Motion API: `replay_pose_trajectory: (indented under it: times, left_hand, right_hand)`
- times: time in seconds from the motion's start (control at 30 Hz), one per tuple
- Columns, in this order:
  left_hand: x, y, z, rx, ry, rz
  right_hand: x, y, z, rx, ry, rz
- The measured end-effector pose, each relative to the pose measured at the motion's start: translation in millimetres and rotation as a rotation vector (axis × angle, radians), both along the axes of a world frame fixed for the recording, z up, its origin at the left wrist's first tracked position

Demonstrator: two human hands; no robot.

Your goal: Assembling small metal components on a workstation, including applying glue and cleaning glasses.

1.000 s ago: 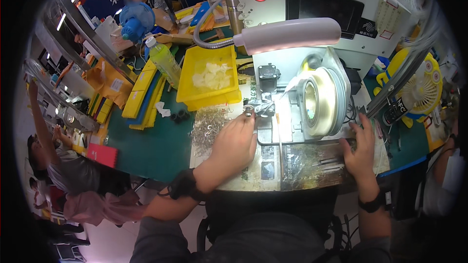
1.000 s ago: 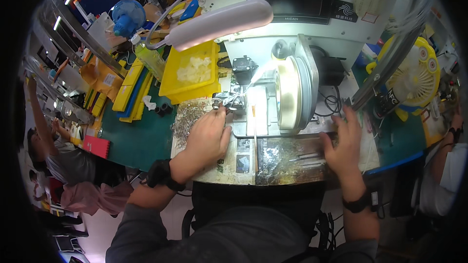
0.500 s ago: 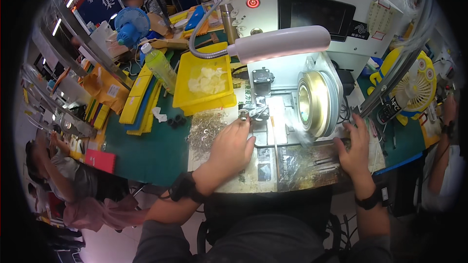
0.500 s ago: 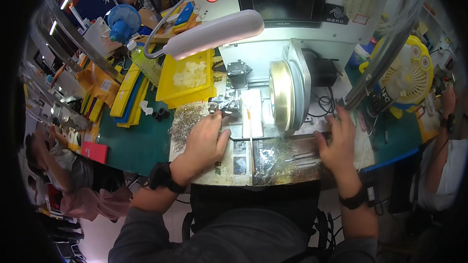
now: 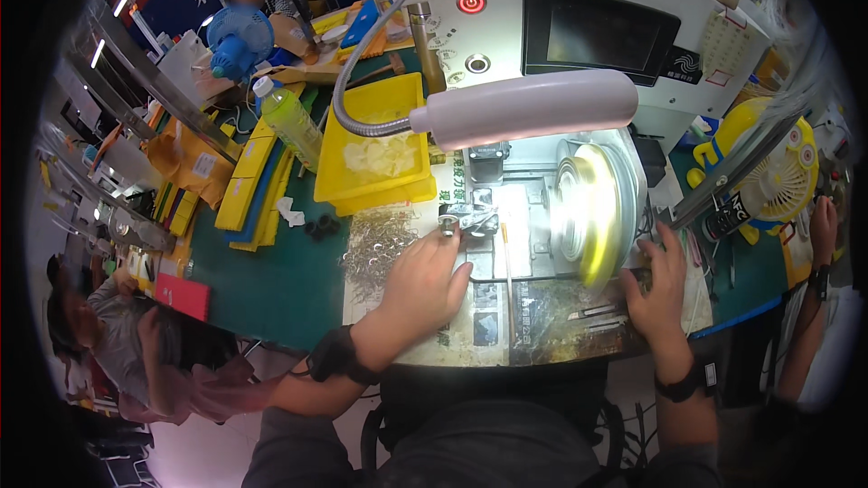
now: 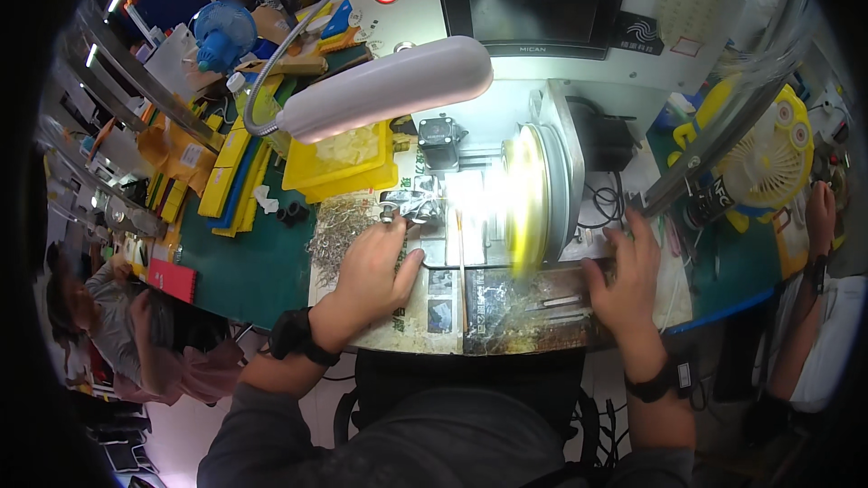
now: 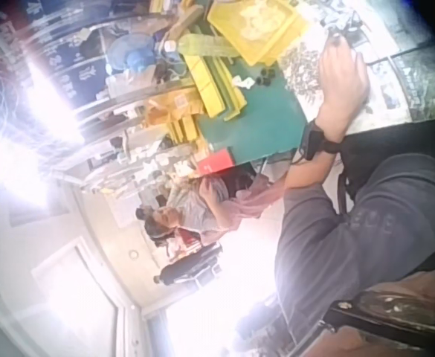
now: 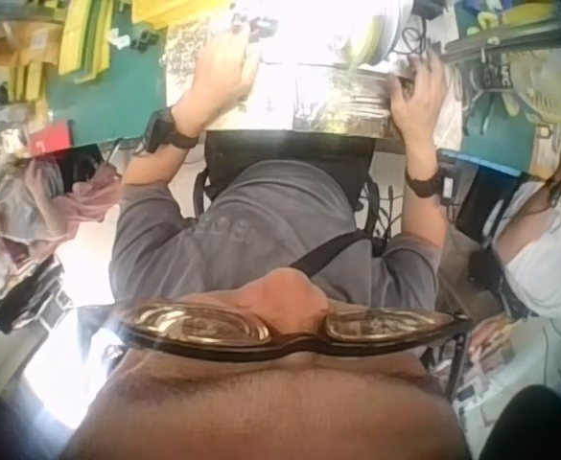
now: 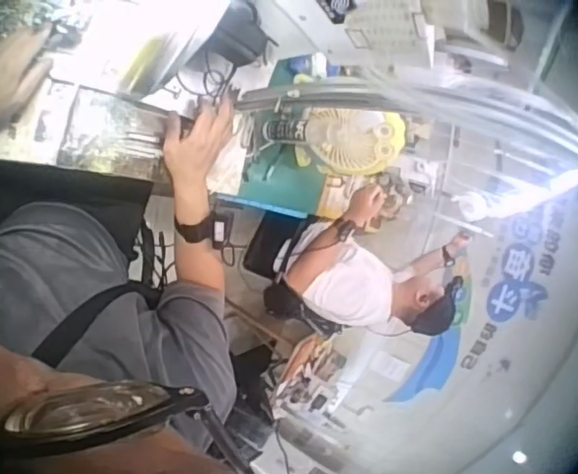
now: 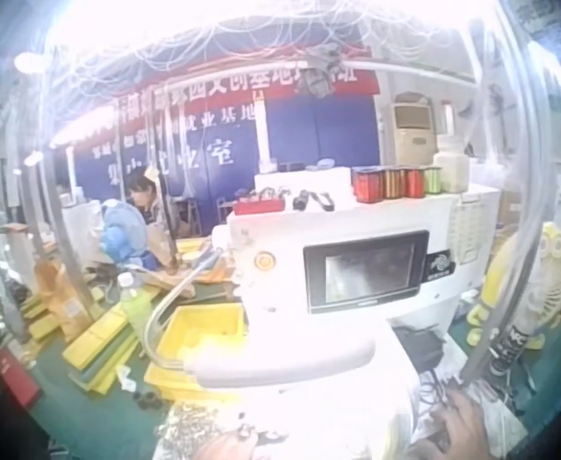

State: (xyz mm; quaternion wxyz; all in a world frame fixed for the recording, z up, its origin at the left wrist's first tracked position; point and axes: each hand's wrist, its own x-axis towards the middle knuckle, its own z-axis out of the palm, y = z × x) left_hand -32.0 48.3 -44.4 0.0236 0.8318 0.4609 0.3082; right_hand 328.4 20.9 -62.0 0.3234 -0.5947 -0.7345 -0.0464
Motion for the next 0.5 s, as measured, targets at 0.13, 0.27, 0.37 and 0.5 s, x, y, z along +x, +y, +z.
replay_pose_trajectory:
  times: [0.13, 0.27, 0.37, 0.5]
  left_hand:
    - [-0.9, -2.0, 2.7, 0.006, 0.009, 0.003]
    - [0.2, -3.3, 0.5, -0.012, 0.025, 0.011]
    - [-2.6, -3.8, -0.5, -0.003, 0.029, 0.011]
    - [-16.2, -9.9, 10.9, -0.061, 0.046, 0.017]
  right_hand:
    - [-2.9, -1.8, 2.5, 0.017, -0.013, 0.008]
    - [-2.0, -3.2, 1.8, 0.021, 0.008, 0.002]
    - [-1.8, -3.4, 1.7, 0.055, 0.039, -0.011]
    - [0.8, -14.8, 8.5, 0.256, -0.013, 0.128]
